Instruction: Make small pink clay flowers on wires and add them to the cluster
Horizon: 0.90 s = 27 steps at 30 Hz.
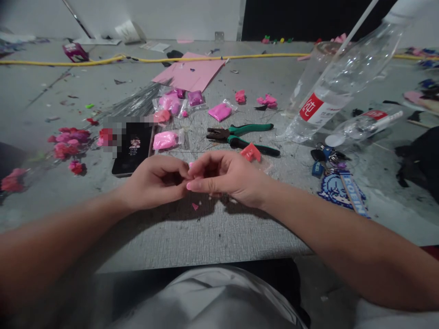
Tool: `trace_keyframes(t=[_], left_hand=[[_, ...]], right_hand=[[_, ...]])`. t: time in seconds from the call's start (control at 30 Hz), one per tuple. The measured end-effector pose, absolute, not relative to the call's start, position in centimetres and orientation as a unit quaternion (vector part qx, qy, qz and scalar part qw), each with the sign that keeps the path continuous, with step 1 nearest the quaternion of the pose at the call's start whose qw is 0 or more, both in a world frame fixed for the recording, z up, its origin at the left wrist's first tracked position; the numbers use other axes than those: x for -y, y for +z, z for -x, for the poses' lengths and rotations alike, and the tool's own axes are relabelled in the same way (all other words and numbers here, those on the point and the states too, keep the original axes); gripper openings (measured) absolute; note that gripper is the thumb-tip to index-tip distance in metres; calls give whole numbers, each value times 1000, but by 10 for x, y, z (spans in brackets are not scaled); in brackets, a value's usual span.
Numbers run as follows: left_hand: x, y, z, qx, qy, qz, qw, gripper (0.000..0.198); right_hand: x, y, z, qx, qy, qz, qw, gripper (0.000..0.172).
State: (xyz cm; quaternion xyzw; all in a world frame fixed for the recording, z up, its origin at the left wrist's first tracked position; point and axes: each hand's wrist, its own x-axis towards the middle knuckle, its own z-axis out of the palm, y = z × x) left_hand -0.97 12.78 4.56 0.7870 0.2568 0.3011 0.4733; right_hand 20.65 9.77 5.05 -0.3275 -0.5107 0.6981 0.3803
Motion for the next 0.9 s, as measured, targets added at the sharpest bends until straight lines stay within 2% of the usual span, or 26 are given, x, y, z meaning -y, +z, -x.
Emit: trace_keyframes(t=[0.1,0.17,0.4,0.5,0.57,0.63,0.73,0.83,0.9], left_hand=[[-137,41,12,-237,311,-825,409,6],[-139,41,13,-228,315,-828,405,6],[-123,43,9,-264,298,-703,589,11],[-124,43,10,-266,301,-690,601,13],[-129,46,14,-241,289,-742,554,12],[-137,51,17,-182,232,-835,465,12],[-148,55,23,-96,120,-926,345,29],[-154,53,26,-84,82,-944,309,41],[-154,51,26,-87,77,-944,308,37]], right_hand=[[-101,53,-210,479,709,300,421,30],[-102,55,-212,479,699,296,441,28],[-103,49,-210,529,643,323,449,28],[-103,47,-209,522,651,321,448,30],[-104,45,-209,521,651,322,448,32],[-104,44,-208,533,634,331,452,32],[-105,43,-209,551,595,352,467,30],[-105,45,-209,562,569,375,470,34],[-104,46,-208,571,558,384,464,38]])
